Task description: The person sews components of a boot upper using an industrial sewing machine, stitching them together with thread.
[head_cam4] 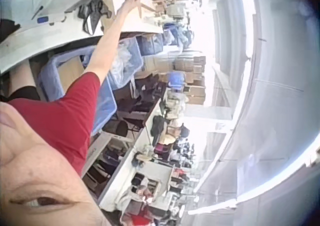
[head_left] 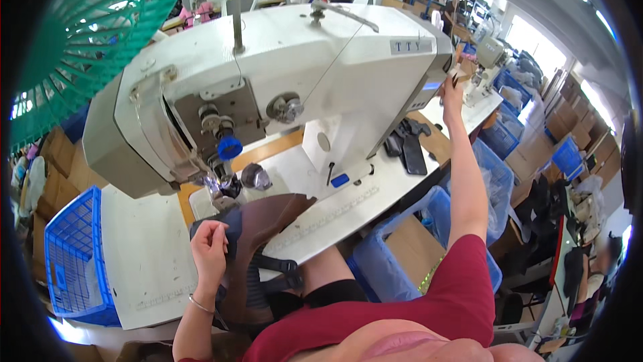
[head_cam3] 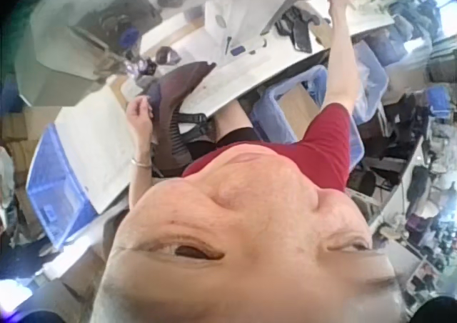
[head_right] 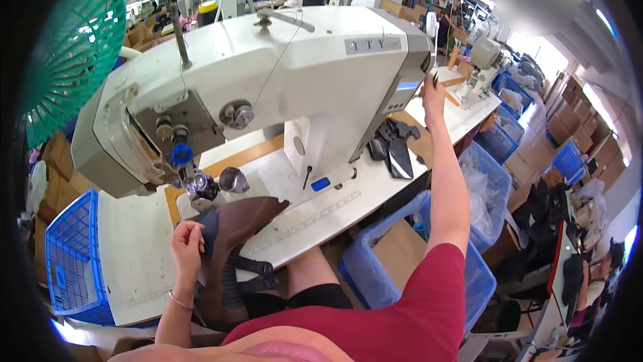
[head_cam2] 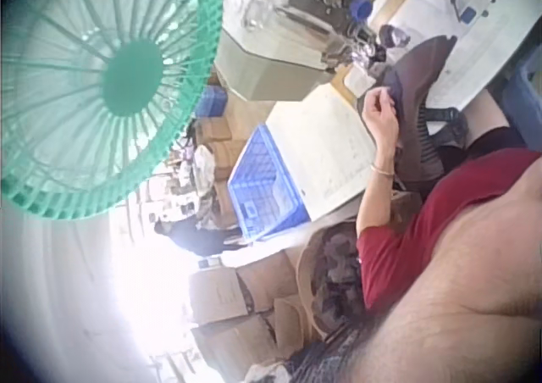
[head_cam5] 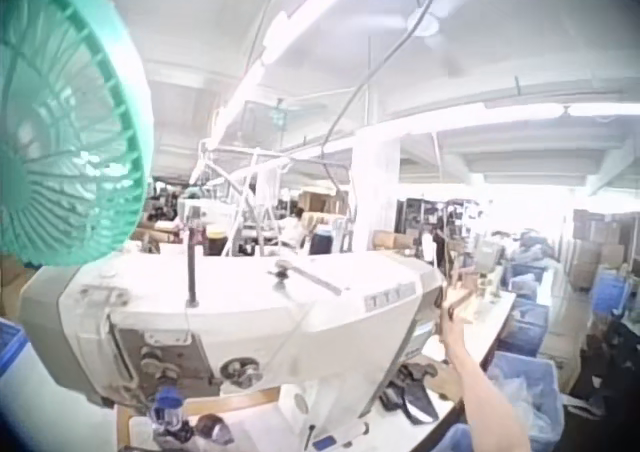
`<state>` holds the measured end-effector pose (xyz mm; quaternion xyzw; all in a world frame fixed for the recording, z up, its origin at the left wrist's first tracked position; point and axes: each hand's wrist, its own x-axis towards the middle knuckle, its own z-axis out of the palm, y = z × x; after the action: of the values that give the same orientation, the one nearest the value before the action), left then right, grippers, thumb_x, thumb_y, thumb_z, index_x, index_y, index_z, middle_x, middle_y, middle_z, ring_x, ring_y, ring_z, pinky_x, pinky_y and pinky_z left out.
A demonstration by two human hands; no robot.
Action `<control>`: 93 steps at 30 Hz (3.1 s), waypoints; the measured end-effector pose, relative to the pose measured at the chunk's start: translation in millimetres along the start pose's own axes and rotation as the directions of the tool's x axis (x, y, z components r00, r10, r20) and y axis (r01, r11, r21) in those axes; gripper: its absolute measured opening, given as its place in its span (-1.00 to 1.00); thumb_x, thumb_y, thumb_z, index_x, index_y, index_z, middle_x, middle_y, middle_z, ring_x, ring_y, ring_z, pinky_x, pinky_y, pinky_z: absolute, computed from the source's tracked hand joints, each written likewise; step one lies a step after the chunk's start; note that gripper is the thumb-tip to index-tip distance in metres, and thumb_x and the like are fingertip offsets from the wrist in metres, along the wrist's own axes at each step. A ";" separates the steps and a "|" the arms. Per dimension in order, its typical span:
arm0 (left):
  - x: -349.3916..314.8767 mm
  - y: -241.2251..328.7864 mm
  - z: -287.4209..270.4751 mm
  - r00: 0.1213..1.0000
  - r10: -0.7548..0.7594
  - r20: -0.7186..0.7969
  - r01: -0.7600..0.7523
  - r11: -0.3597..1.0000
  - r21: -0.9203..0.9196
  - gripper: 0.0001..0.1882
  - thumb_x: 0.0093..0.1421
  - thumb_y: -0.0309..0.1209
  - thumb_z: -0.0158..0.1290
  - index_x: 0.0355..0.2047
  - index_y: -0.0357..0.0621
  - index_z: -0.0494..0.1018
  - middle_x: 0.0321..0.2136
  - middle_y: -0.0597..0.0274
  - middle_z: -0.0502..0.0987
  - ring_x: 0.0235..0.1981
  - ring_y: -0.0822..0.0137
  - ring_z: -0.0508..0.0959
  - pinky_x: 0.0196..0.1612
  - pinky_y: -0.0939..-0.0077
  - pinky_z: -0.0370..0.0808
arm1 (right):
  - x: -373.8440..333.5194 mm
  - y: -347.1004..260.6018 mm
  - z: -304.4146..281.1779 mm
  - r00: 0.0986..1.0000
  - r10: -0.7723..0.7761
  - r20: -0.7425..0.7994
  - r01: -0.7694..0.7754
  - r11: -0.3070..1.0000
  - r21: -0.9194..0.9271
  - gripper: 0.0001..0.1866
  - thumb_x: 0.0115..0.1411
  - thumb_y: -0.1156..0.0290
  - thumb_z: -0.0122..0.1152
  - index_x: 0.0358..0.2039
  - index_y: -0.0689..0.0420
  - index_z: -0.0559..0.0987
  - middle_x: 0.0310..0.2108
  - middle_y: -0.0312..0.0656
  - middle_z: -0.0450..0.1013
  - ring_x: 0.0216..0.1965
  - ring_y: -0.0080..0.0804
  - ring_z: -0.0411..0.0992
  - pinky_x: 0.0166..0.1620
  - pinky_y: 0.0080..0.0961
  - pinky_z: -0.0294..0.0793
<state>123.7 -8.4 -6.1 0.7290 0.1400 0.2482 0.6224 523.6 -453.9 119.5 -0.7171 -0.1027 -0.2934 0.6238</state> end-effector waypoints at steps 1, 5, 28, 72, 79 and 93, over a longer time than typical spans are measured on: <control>0.8 0.3 0.9 1.000 0.019 -0.017 -0.020 1.000 -0.003 -0.87 0.25 -0.49 -0.05 -0.42 -0.22 0.44 -0.65 0.44 0.35 -0.66 0.68 0.29 -0.61 0.80 0.19 | 2.7 -9.4 2.0 0.998 -0.038 -0.049 0.038 0.999 0.012 -0.60 0.27 0.01 -0.01 -0.36 0.14 0.44 -0.65 -0.39 0.23 -0.61 -0.61 0.22 -0.55 -0.57 0.20; -0.6 1.4 6.6 0.998 0.038 -0.048 -0.037 0.999 0.003 -0.86 0.26 -0.49 -0.06 -0.42 -0.23 0.44 -0.65 0.44 0.35 -0.67 0.68 0.27 -0.61 0.80 0.18 | 65.8 -68.4 -0.9 0.997 -0.078 0.020 0.080 0.990 -0.120 -0.48 0.23 -0.05 0.03 -0.04 0.13 0.52 -0.37 -0.29 0.49 -0.37 -0.57 0.39 -0.30 -0.62 0.31; -14.6 3.1 16.2 0.983 0.085 -0.165 -0.087 0.996 -0.003 -0.90 0.22 -0.53 -0.04 -0.42 -0.29 0.43 -0.66 0.35 0.39 -0.61 0.61 0.33 -0.53 0.69 0.28 | 121.2 -1.2 -44.4 0.996 -0.020 0.087 0.064 0.846 -0.530 -0.35 0.28 -0.13 -0.17 0.10 0.18 0.41 -0.18 -0.12 0.44 -0.33 -0.35 0.38 -0.26 -0.42 0.35; -7.7 -39.1 -34.1 0.870 0.468 0.153 -0.443 0.609 0.658 -0.91 0.05 -0.44 0.10 -0.41 -0.05 0.56 -0.32 0.26 0.41 -0.24 0.19 0.37 -0.12 0.30 0.31 | -282.9 -62.2 237.0 0.424 0.071 0.903 -0.125 0.992 -0.020 -0.45 0.07 0.40 0.30 0.06 0.32 0.39 -0.11 -0.18 0.49 -0.15 -0.57 0.40 -0.06 -0.64 0.35; 0.2 -21.9 -48.2 0.807 0.207 0.553 -0.390 0.890 0.237 -0.81 -0.02 -0.55 0.06 -0.40 -0.04 0.59 -0.30 0.37 0.43 -0.18 0.31 0.37 -0.02 0.43 0.28 | -302.3 -115.5 257.2 0.531 -0.257 0.807 0.307 0.946 0.099 -0.61 0.07 0.31 0.29 -0.05 0.02 0.54 -0.37 -0.18 0.55 -0.38 -0.51 0.49 -0.32 -0.55 0.41; -3.5 -25.7 -43.0 0.852 0.221 0.474 -0.373 0.893 0.253 -0.95 -0.04 -0.47 0.21 -0.51 -0.06 0.56 -0.37 0.39 0.45 -0.24 0.33 0.36 -0.10 0.47 0.28 | -400.6 -117.5 157.4 0.295 -0.066 0.953 0.431 0.900 -0.070 -0.68 0.02 0.32 0.30 -0.23 0.10 0.44 -0.45 -0.24 0.45 -0.50 -0.29 0.46 -0.46 -0.41 0.41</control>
<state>100.4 30.6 -27.4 0.8736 -0.0777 0.1466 0.4574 186.2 -192.4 -10.1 -0.8166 -0.5045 0.0645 0.2730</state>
